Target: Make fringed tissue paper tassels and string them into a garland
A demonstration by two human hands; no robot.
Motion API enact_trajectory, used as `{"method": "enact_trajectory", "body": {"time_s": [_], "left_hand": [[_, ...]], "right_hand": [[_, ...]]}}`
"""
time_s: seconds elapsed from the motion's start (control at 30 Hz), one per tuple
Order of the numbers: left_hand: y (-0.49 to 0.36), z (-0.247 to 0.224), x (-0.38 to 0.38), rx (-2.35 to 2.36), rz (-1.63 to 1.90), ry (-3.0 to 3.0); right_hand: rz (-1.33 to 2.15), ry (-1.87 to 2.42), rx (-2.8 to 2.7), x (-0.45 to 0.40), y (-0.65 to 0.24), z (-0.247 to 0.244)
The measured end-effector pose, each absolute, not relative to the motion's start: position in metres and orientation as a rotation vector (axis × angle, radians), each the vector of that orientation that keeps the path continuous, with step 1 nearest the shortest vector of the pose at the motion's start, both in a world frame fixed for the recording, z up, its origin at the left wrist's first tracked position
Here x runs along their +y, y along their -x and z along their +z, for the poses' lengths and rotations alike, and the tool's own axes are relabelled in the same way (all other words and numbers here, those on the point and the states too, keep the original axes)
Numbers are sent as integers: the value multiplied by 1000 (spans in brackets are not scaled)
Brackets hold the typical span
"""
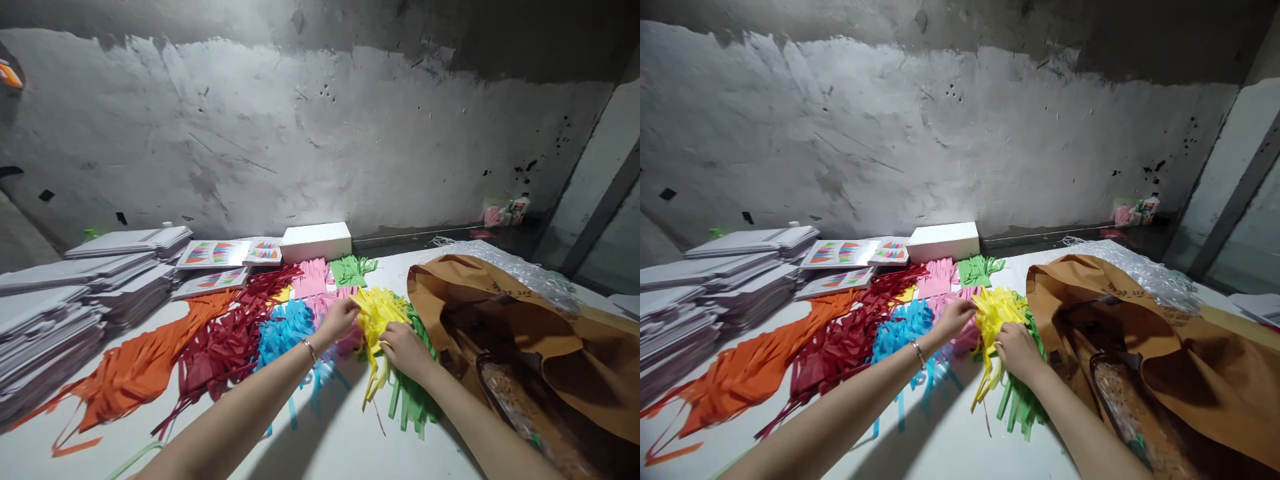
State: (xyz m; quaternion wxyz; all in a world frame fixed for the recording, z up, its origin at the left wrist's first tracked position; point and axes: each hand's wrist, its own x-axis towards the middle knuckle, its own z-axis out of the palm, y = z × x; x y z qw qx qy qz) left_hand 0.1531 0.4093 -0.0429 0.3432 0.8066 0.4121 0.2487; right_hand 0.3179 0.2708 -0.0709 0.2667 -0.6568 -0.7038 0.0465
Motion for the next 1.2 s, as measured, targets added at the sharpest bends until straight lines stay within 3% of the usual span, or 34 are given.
{"method": "enact_trajectory", "body": {"time_s": [0.27, 0.67, 1.2], "left_hand": [[-150, -59, 367, 1012, 558, -2280], [-146, -63, 354, 1105, 589, -2257], [-162, -86, 371, 1071, 507, -1997]], "right_hand": [[58, 2082, -1716, 294, -286, -83], [129, 1896, -1612, 291, -302, -92], [-220, 1948, -1743, 275, -287, -93]]}}
